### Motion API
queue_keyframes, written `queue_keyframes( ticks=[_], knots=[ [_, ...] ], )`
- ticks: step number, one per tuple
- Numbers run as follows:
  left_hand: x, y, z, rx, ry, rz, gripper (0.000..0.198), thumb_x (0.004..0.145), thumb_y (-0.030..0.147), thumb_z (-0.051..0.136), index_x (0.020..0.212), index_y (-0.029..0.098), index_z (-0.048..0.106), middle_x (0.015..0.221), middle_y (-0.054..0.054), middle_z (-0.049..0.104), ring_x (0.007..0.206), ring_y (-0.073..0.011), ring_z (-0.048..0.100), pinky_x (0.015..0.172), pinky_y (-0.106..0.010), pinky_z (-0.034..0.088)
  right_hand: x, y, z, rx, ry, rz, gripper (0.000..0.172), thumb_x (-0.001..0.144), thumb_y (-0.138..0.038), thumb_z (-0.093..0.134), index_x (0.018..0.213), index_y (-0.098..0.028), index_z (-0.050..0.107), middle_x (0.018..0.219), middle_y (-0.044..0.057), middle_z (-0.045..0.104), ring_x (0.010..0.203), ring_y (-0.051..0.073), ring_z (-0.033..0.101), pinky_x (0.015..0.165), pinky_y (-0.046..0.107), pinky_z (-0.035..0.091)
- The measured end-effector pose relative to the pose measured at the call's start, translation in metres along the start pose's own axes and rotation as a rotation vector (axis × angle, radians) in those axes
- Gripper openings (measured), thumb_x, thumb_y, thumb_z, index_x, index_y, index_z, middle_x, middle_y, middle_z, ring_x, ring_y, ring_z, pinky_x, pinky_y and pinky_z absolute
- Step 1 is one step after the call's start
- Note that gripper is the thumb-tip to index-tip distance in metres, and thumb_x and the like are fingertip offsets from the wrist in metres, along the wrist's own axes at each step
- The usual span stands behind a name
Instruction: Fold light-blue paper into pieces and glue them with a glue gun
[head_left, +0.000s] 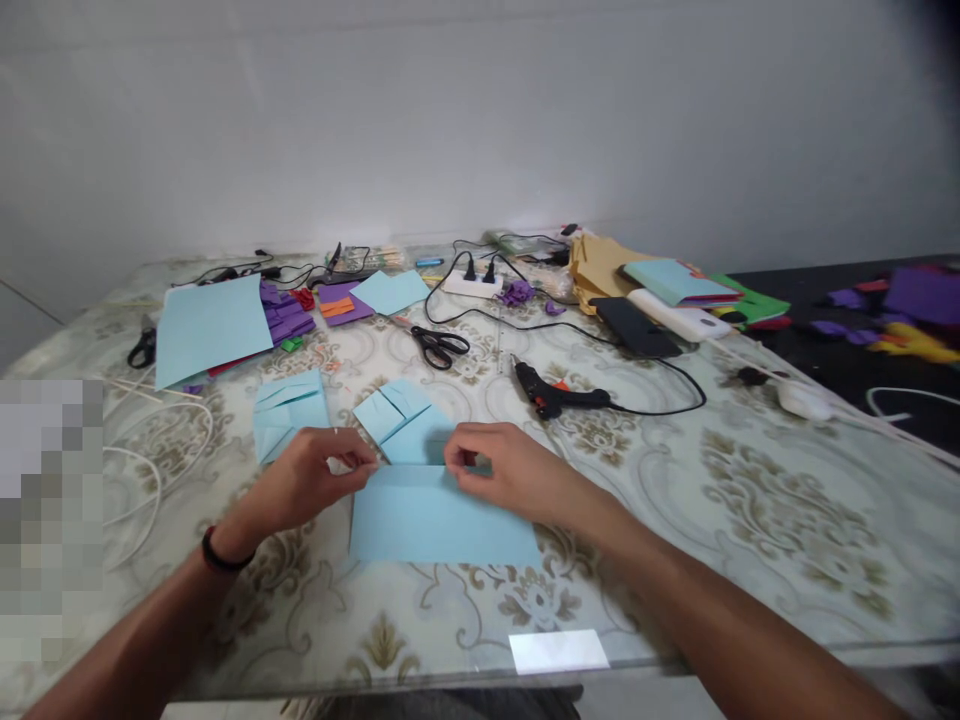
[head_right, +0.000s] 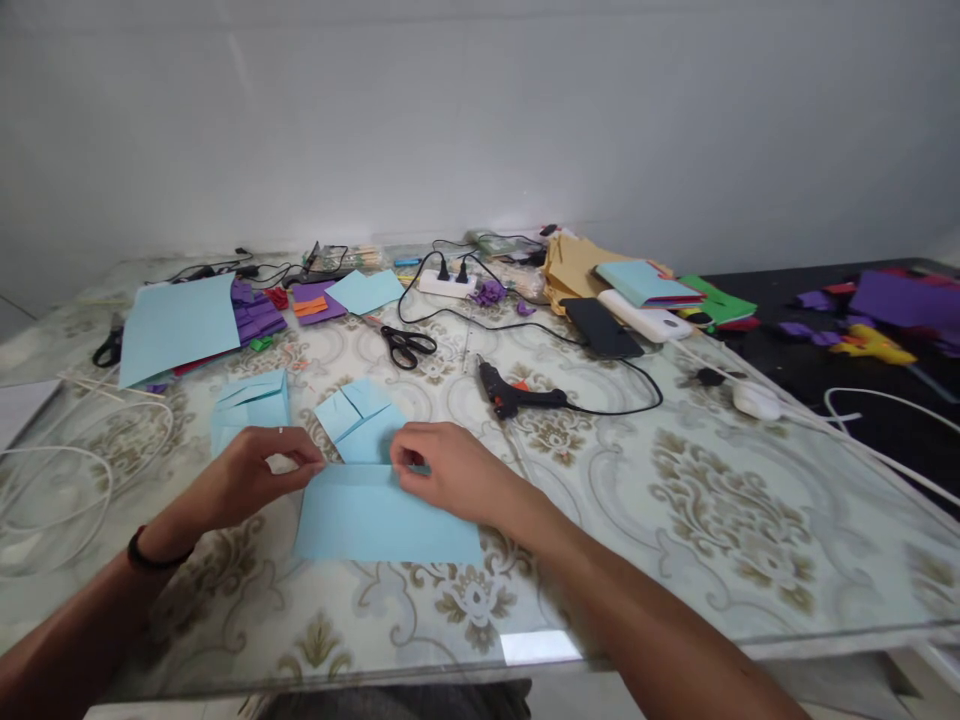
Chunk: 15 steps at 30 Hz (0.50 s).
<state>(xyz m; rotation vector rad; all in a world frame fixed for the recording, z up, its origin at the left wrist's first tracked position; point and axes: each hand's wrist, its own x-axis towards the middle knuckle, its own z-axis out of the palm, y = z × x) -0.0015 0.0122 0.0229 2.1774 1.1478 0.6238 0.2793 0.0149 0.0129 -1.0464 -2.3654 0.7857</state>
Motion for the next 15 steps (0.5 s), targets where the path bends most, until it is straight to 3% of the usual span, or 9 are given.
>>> queue_keyframes(
  ticks=[7,15],
  knots=[
    [-0.002,0.002,0.003,-0.007,-0.08,-0.086,0.014,0.091,0.018,0.062,0.085,0.017,0.074,0.077,-0.001,0.076,0.069,-0.0132,0.067,0.064,-0.021,0.052,0.002,0.0,0.009,0.025,0.008,0.063,0.011,0.09,-0.01,0.065,0.089,-0.02,0.07,0.093,0.002,0.075,0.086,0.017,0.068,0.08,0.029,0.05],
    [-0.006,0.011,0.021,-0.021,-0.136,-0.021,0.013,0.09,0.014,0.062,0.086,0.018,0.074,0.078,0.0,0.074,0.069,-0.0122,0.065,0.067,-0.022,0.049,0.0,-0.01,0.031,0.114,0.009,0.024,0.011,0.088,-0.009,0.067,0.089,-0.02,0.071,0.092,0.001,0.075,0.085,0.017,0.069,0.079,0.028,0.049]
  ],
)
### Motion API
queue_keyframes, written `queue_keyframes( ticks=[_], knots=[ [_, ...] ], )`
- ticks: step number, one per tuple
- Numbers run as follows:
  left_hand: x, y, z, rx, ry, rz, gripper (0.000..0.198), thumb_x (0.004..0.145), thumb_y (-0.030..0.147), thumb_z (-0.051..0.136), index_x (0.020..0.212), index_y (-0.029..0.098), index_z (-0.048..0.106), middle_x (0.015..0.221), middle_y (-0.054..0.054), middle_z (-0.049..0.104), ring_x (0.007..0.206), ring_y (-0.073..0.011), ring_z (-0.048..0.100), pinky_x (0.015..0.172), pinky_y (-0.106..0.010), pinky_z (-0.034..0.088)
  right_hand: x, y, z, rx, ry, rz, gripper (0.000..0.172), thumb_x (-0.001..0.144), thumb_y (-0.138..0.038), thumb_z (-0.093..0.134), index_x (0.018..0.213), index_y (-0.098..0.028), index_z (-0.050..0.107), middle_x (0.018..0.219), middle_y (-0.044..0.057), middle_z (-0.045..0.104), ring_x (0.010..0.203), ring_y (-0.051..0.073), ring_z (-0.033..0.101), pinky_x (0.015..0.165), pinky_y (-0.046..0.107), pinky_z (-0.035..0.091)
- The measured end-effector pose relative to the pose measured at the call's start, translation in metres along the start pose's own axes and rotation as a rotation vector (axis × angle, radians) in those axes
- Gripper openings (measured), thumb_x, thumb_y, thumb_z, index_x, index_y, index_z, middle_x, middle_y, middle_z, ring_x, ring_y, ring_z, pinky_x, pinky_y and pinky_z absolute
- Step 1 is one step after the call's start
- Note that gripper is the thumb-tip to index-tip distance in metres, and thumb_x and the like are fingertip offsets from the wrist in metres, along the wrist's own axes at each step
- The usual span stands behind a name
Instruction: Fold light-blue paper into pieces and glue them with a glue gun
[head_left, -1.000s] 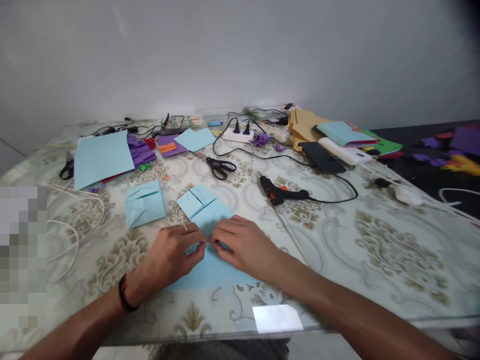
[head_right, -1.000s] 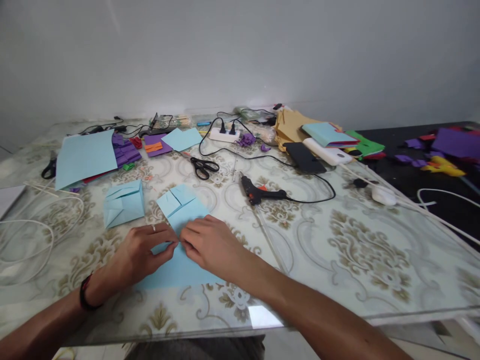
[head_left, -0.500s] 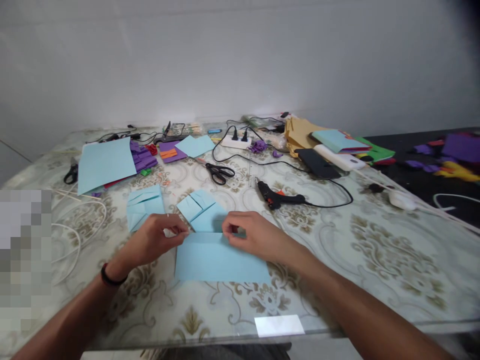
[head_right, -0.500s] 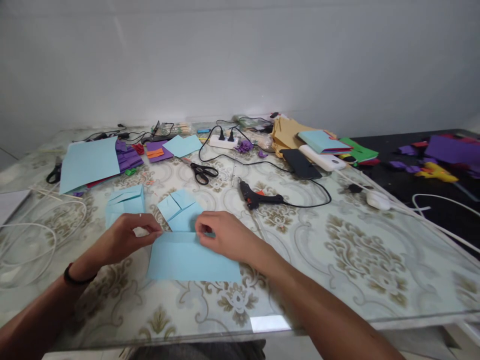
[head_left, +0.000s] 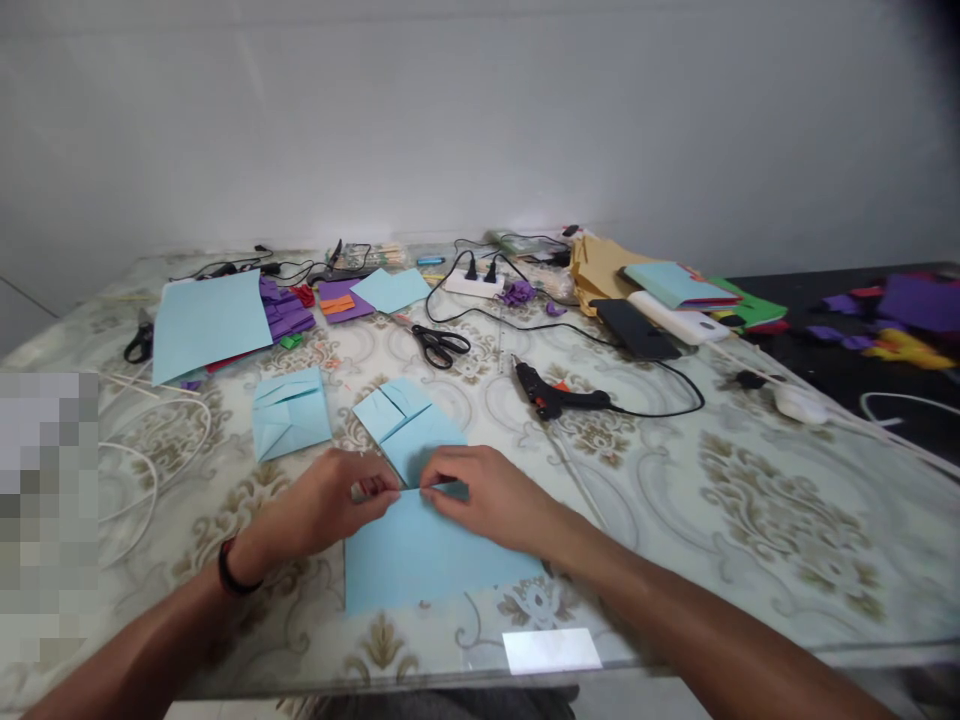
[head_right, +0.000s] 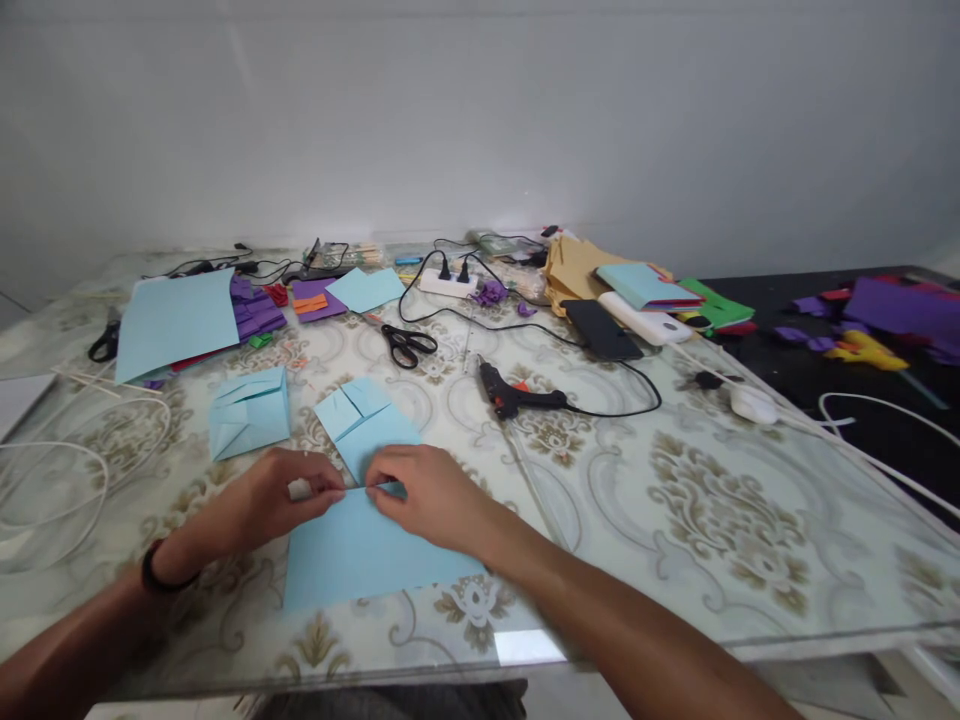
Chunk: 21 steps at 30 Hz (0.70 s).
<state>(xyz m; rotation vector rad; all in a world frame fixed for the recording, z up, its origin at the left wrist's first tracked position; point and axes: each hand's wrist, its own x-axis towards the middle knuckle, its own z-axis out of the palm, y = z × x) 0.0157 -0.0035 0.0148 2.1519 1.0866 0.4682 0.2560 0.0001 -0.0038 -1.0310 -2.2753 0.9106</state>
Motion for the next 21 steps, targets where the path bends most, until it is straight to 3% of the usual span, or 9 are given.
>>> queue_keyframes(
  ticks=[7,13,16,21],
  knots=[
    [-0.002,0.002,0.008,0.004,0.037,0.056,0.014,0.091,0.014,0.062,0.084,0.019,0.073,0.077,0.001,0.072,0.069,-0.0115,0.063,0.067,-0.022,0.046,-0.001,0.001,0.002,0.04,0.002,-0.066,0.015,0.082,-0.005,0.066,0.084,-0.02,0.068,0.086,0.0,0.071,0.077,0.015,0.064,0.073,0.025,0.046],
    [-0.001,-0.009,-0.016,-0.029,0.048,0.02,0.014,0.092,0.018,0.062,0.087,0.018,0.074,0.083,-0.001,0.076,0.074,-0.0135,0.067,0.072,-0.023,0.05,0.001,0.008,-0.016,0.035,0.006,-0.028,0.016,0.08,-0.003,0.065,0.079,-0.019,0.067,0.081,-0.002,0.067,0.074,0.014,0.06,0.071,0.024,0.044],
    [0.001,-0.021,-0.03,-0.033,-0.009,-0.027,0.017,0.093,0.026,0.062,0.085,0.017,0.074,0.08,-0.002,0.075,0.073,-0.0147,0.066,0.071,-0.024,0.051,0.003,0.016,-0.027,0.025,-0.001,-0.003,0.014,0.08,-0.005,0.065,0.078,-0.018,0.067,0.08,-0.001,0.067,0.073,0.014,0.06,0.07,0.024,0.044],
    [0.002,-0.032,-0.041,-0.023,-0.104,-0.081,0.02,0.092,0.03,0.062,0.081,0.016,0.072,0.076,-0.003,0.074,0.071,-0.0154,0.065,0.069,-0.024,0.051,0.004,0.036,-0.046,-0.02,-0.137,0.07,0.012,0.077,-0.007,0.062,0.074,-0.018,0.067,0.074,-0.001,0.068,0.067,0.015,0.06,0.064,0.024,0.043]
  ],
)
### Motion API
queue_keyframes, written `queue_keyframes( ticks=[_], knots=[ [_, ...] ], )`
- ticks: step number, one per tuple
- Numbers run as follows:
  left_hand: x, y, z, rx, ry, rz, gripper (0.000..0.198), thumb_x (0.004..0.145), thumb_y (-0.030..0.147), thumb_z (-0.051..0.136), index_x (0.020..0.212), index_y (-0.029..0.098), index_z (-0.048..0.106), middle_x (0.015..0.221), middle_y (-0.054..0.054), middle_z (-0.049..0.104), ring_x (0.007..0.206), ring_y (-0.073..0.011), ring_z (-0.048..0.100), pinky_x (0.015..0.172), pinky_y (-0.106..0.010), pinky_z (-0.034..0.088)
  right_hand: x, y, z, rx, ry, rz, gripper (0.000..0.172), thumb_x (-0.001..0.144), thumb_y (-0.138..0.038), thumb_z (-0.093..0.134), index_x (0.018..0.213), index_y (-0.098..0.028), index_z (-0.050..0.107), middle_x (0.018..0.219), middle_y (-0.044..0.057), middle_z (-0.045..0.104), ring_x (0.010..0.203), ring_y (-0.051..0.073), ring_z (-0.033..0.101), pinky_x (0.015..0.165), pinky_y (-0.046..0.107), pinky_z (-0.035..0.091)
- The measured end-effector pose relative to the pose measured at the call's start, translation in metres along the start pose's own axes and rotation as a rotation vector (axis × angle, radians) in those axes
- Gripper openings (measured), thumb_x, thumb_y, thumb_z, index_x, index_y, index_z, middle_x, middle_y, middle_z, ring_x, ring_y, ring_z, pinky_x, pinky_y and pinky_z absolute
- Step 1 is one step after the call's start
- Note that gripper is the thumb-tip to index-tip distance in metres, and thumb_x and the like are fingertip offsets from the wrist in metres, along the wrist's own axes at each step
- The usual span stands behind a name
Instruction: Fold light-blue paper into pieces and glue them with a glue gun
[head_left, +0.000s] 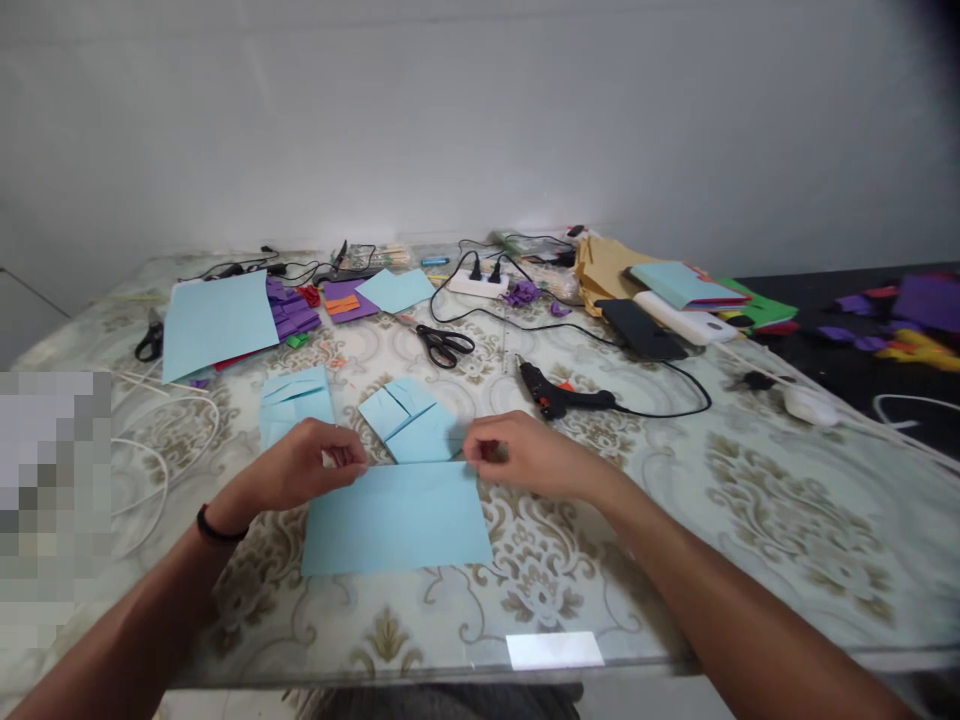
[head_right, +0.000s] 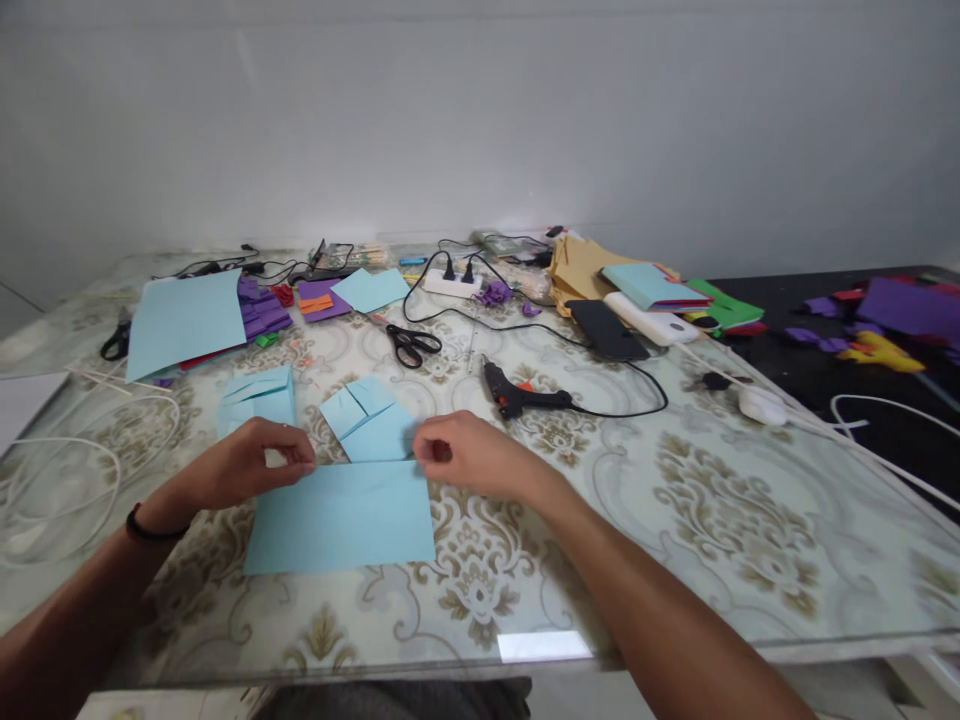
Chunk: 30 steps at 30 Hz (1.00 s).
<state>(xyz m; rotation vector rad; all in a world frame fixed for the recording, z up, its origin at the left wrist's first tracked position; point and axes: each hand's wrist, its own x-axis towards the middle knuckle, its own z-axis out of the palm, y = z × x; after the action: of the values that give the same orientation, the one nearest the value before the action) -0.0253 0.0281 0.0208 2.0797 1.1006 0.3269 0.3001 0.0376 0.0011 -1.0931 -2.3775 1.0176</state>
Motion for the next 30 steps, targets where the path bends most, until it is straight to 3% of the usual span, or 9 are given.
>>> queue_keyframes(
  ticks=[3,8,13,22,26,30],
  knots=[
    [-0.001,0.002,0.002,0.035,-0.033,-0.008,0.016,0.088,0.024,0.062,0.076,0.016,0.069,0.072,-0.002,0.072,0.069,-0.0149,0.064,0.069,-0.024,0.05,-0.001,0.004,-0.006,-0.052,-0.033,0.062,0.011,0.078,-0.01,0.062,0.074,-0.019,0.067,0.069,-0.002,0.066,0.064,0.015,0.059,0.061,0.024,0.041],
    [-0.002,0.015,0.017,0.06,-0.006,-0.018,0.014,0.087,0.02,0.058,0.076,0.016,0.067,0.073,-0.001,0.07,0.069,-0.0147,0.064,0.068,-0.024,0.049,-0.001,-0.014,0.006,-0.04,0.187,0.025,0.01,0.093,-0.018,0.06,0.089,-0.019,0.069,0.09,0.002,0.073,0.08,0.017,0.065,0.071,0.026,0.046],
    [-0.002,0.027,0.033,0.049,0.082,0.038,0.014,0.089,0.017,0.056,0.081,0.018,0.068,0.077,0.0,0.07,0.07,-0.0132,0.064,0.068,-0.023,0.048,-0.002,-0.031,0.034,-0.078,0.151,-0.092,0.006,0.093,-0.015,0.065,0.094,-0.019,0.069,0.096,0.004,0.072,0.091,0.02,0.067,0.082,0.03,0.049],
    [-0.006,0.038,0.054,0.179,0.201,0.143,0.012,0.089,0.012,0.061,0.084,0.02,0.068,0.079,0.001,0.07,0.069,-0.0127,0.061,0.068,-0.025,0.042,-0.003,-0.037,0.053,-0.116,0.137,-0.142,0.008,0.09,-0.011,0.066,0.091,-0.018,0.07,0.09,0.003,0.072,0.083,0.019,0.068,0.075,0.029,0.049],
    [-0.008,0.039,0.06,0.217,0.197,0.139,0.015,0.082,0.005,0.061,0.078,0.019,0.066,0.073,0.002,0.068,0.065,-0.0124,0.058,0.065,-0.025,0.04,-0.004,-0.04,0.057,-0.14,0.128,-0.176,0.008,0.09,-0.012,0.066,0.09,-0.019,0.071,0.088,0.003,0.072,0.08,0.019,0.067,0.072,0.028,0.047],
    [-0.006,0.037,0.052,0.189,0.129,0.126,0.014,0.078,0.006,0.06,0.076,0.019,0.065,0.072,0.001,0.067,0.065,-0.0128,0.058,0.065,-0.025,0.041,-0.003,-0.041,0.05,-0.137,0.08,-0.154,0.009,0.09,-0.013,0.064,0.089,-0.019,0.071,0.088,0.003,0.072,0.081,0.019,0.067,0.073,0.029,0.047]
  ],
)
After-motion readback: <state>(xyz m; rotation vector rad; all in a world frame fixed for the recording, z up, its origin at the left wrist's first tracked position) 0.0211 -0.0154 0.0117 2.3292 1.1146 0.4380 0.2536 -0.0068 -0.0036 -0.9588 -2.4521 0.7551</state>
